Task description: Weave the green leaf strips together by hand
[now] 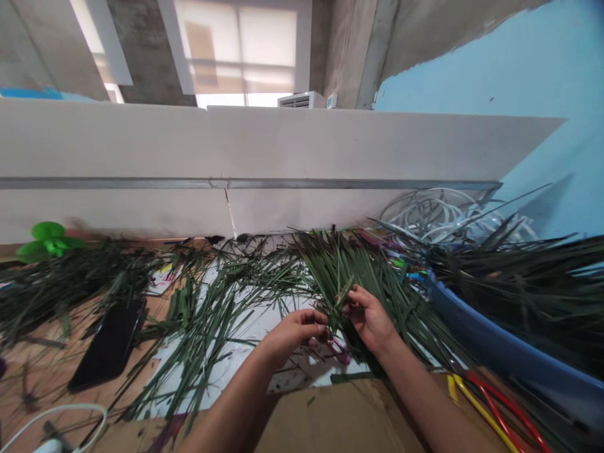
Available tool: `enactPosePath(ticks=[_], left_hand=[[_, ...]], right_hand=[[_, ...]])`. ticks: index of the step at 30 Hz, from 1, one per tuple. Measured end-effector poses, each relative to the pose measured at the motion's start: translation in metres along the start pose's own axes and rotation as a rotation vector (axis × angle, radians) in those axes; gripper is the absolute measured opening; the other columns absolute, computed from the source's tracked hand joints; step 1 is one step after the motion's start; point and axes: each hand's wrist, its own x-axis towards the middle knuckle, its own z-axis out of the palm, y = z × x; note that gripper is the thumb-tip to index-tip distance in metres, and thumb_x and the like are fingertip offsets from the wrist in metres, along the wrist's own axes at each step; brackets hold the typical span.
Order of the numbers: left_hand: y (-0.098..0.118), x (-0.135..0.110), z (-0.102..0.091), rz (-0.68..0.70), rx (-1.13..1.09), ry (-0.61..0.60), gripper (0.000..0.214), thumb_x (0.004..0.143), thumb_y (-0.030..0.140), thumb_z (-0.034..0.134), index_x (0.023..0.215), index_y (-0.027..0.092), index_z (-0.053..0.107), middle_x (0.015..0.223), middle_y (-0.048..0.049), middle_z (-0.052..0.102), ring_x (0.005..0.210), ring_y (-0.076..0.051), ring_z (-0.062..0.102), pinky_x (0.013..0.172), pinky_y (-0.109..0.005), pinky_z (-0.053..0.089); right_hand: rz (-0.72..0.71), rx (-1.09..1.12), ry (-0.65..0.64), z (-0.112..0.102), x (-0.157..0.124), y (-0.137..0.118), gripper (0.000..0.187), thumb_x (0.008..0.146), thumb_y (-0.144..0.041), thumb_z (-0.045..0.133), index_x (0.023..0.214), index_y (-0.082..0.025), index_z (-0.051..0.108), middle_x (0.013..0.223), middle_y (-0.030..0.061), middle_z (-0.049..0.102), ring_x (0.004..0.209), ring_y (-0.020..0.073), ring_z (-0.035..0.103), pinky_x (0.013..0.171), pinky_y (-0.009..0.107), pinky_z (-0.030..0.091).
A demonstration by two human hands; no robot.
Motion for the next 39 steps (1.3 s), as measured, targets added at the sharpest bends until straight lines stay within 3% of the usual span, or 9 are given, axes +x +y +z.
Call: enactPosePath(ticks=[4, 15, 21, 26, 32, 36, 39], left_hand=[[0.002, -0.001, 0.001, -0.019, 0.041, 0.042, 0.034, 0.067, 0.034, 0.078, 0.094, 0.016, 0.068, 0.087, -0.0048, 0.069, 0.079, -0.016, 0.061, 0.068, -0.026, 0.04], [0.01, -0.005, 0.005, 0.048, 0.136, 0.078, 0.035, 0.076, 0.036, 0.07, 0.106, 0.019, 0.068, 0.1, -0.0047, 0.067, 0.087, -0.017, 0.059, 0.071, -0.026, 0.042], [0.02, -0.009, 0.014, 0.183, 0.259, 0.239, 0.032, 0.083, 0.041, 0.062, 0.106, 0.02, 0.07, 0.112, -0.0068, 0.068, 0.102, -0.024, 0.058, 0.076, -0.029, 0.043], [0.016, -0.005, 0.017, 0.341, 0.361, 0.258, 0.028, 0.085, 0.039, 0.062, 0.101, 0.019, 0.071, 0.108, -0.0074, 0.07, 0.105, -0.025, 0.06, 0.091, -0.032, 0.043], [0.001, 0.002, 0.018, 0.376, 0.529, 0.405, 0.017, 0.076, 0.028, 0.067, 0.09, 0.018, 0.071, 0.092, -0.0055, 0.071, 0.088, -0.021, 0.062, 0.077, -0.03, 0.045], [-0.002, 0.008, 0.012, 0.344, 0.417, 0.464, 0.012, 0.074, 0.028, 0.064, 0.073, 0.017, 0.069, 0.072, -0.0028, 0.067, 0.073, -0.019, 0.057, 0.07, -0.029, 0.041], [-0.002, 0.011, 0.007, 0.319, 0.33, 0.439, 0.021, 0.074, 0.035, 0.063, 0.073, 0.015, 0.069, 0.07, -0.0033, 0.067, 0.07, -0.019, 0.057, 0.07, -0.029, 0.042]], right_hand=[[0.016, -0.004, -0.01, 0.0, -0.003, -0.002, 0.018, 0.062, -0.029, 0.074, 0.077, -0.022, 0.065, 0.068, -0.0009, 0.073, 0.059, 0.0159, 0.063, 0.053, 0.025, 0.045], [0.031, 0.006, -0.037, 0.005, -0.006, -0.01, 0.02, 0.059, -0.024, 0.075, 0.078, -0.023, 0.066, 0.07, 0.0002, 0.074, 0.055, 0.0141, 0.06, 0.051, 0.024, 0.044], [-0.018, -0.023, -0.014, 0.003, -0.002, -0.004, 0.027, 0.058, -0.029, 0.083, 0.076, -0.023, 0.064, 0.068, -0.0021, 0.072, 0.058, 0.0139, 0.061, 0.055, 0.024, 0.047], [-0.035, -0.098, -0.007, 0.004, -0.002, 0.001, 0.028, 0.06, -0.033, 0.085, 0.074, -0.02, 0.064, 0.067, -0.003, 0.069, 0.058, 0.0113, 0.059, 0.056, 0.022, 0.046], [0.009, -0.213, -0.032, 0.006, -0.006, 0.011, 0.033, 0.061, -0.038, 0.083, 0.07, -0.019, 0.057, 0.062, -0.0046, 0.064, 0.053, 0.0104, 0.058, 0.054, 0.022, 0.045], [0.045, -0.322, -0.071, 0.008, -0.009, 0.015, 0.033, 0.063, -0.04, 0.081, 0.069, -0.019, 0.056, 0.06, -0.0039, 0.062, 0.051, 0.0126, 0.059, 0.05, 0.023, 0.043], [0.026, -0.432, -0.081, 0.007, -0.008, 0.017, 0.031, 0.063, -0.042, 0.078, 0.07, -0.019, 0.059, 0.063, -0.0015, 0.065, 0.053, 0.0148, 0.059, 0.053, 0.026, 0.046]])
